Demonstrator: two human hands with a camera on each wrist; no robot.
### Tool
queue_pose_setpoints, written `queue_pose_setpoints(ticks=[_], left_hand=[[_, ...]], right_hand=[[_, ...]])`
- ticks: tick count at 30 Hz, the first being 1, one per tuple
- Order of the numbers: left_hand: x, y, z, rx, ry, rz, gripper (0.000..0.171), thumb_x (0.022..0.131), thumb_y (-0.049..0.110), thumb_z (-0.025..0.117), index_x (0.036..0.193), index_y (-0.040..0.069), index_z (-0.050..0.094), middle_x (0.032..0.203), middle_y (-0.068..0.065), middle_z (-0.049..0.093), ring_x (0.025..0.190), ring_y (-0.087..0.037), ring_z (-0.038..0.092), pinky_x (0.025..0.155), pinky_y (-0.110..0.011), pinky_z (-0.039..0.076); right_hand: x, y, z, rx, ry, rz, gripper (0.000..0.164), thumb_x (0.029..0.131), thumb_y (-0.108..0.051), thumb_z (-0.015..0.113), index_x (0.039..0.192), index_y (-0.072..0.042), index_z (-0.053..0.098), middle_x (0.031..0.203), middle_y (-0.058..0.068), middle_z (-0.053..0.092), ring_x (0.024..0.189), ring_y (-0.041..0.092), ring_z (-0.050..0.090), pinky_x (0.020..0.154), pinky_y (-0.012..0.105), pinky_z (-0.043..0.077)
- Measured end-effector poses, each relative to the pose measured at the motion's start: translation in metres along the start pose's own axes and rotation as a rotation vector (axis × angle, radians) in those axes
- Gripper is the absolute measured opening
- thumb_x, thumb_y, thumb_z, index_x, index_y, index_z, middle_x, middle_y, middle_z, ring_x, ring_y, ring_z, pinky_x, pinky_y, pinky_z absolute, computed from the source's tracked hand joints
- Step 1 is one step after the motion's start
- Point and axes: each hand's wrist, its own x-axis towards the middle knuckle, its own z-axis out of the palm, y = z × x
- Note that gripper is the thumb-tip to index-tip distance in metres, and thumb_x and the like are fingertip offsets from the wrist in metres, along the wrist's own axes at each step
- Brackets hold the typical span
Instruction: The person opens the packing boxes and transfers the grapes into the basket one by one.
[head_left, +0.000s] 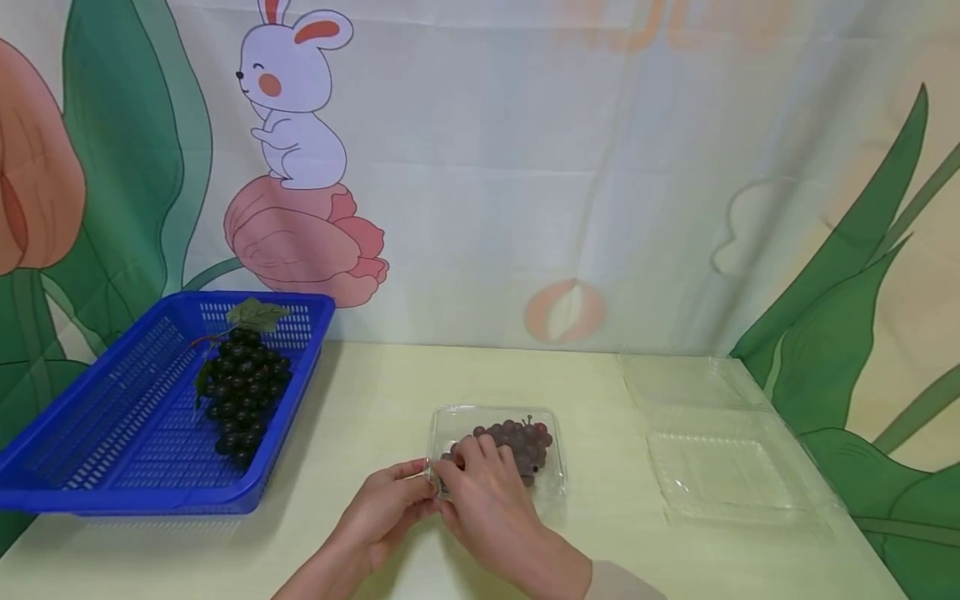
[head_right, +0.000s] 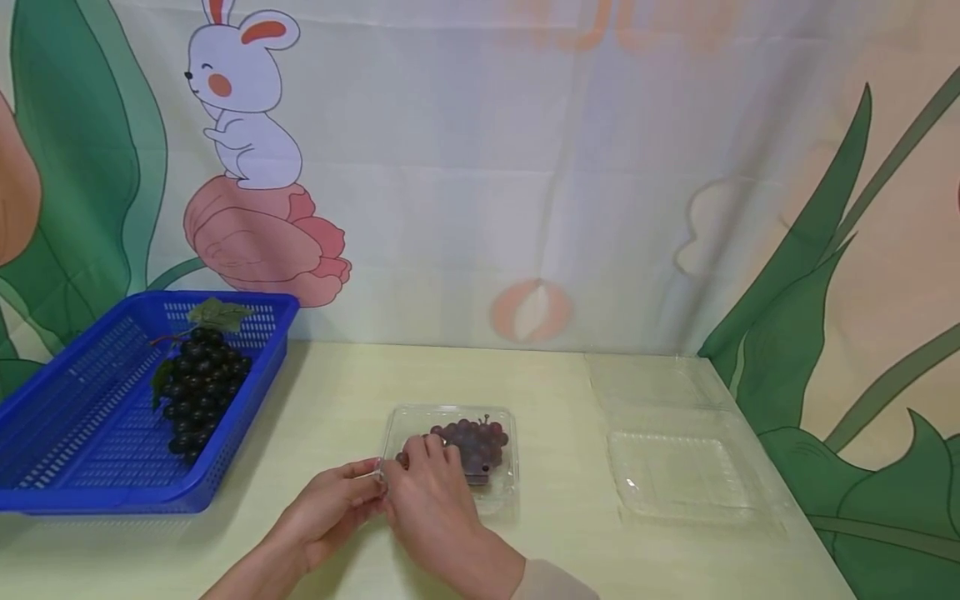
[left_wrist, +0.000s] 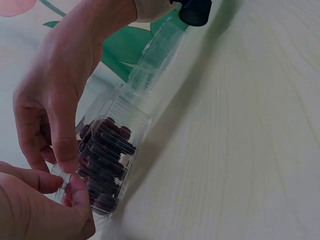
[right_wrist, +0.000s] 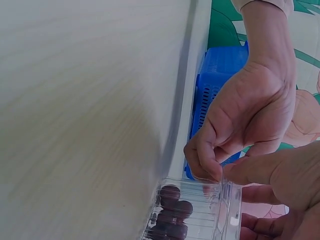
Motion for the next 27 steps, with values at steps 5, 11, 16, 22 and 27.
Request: queue_pose_setpoints(ticks=[5,11,16,22,27], left_hand=[[0.0012,-0.0016,-0.0018,-0.01,-0.014,0.003,0.053,0.093,-0.003,0.06,0.14,-0.02,0.042,0.106,-0.015,0.063,0.086,-0.017,0.062,0.078,-0.027,0.056],[0.0,-0.001,-0.0022,-0.007,-0.021,-0.015,0.054,0.097,-0.001,0.06,0.142,-0.02,0.039,0.11,-0.017,0.064,0.09,-0.018,0.063,0.081,-0.028,0.056],[-0.0007,-0.0015,-0.0028,-0.02,-0.032,-0.008,0.055,0.093,-0.004,0.06,0.141,-0.021,0.04,0.11,-0.018,0.062,0.091,-0.019,0.062,0.083,-0.029,0.056],[-0.0004,-0.0015,-0.0035,-0.031,-0.029,-0.012,0.053,0.092,-0.005,0.056,0.141,-0.019,0.04,0.113,-0.019,0.061,0.093,-0.02,0.061,0.084,-0.029,0.055],[0.0002,-0.0006,-0.0028,-0.027,-0.03,-0.025,0.05,0.095,-0.004,0.053,0.142,-0.019,0.04,0.117,-0.018,0.06,0.095,-0.02,0.06,0.083,-0.028,0.055]], right_hand=[[0.0032,-0.001,0.0024,-0.013,0.027,-0.008,0.026,0.083,-0.027,0.087,0.102,-0.019,0.072,0.1,0.0,0.057,0.093,0.02,0.05,0.073,0.031,0.039],[0.0049,-0.0015,0.0035,-0.016,0.018,-0.009,0.032,0.081,-0.029,0.089,0.107,-0.019,0.071,0.098,0.001,0.057,0.092,0.02,0.049,0.072,0.031,0.038],[0.0055,-0.0024,0.0035,-0.014,0.003,-0.005,0.033,0.08,-0.029,0.09,0.107,-0.02,0.072,0.098,0.0,0.057,0.092,0.019,0.048,0.072,0.03,0.037],[0.006,-0.0027,0.0026,-0.019,-0.007,-0.004,0.034,0.081,-0.029,0.09,0.107,-0.018,0.072,0.099,0.001,0.058,0.092,0.02,0.05,0.073,0.031,0.039],[0.0066,-0.0023,0.0015,-0.053,-0.012,-0.002,0.038,0.081,-0.032,0.089,0.11,-0.014,0.072,0.101,0.001,0.06,0.093,0.02,0.052,0.072,0.031,0.04]])
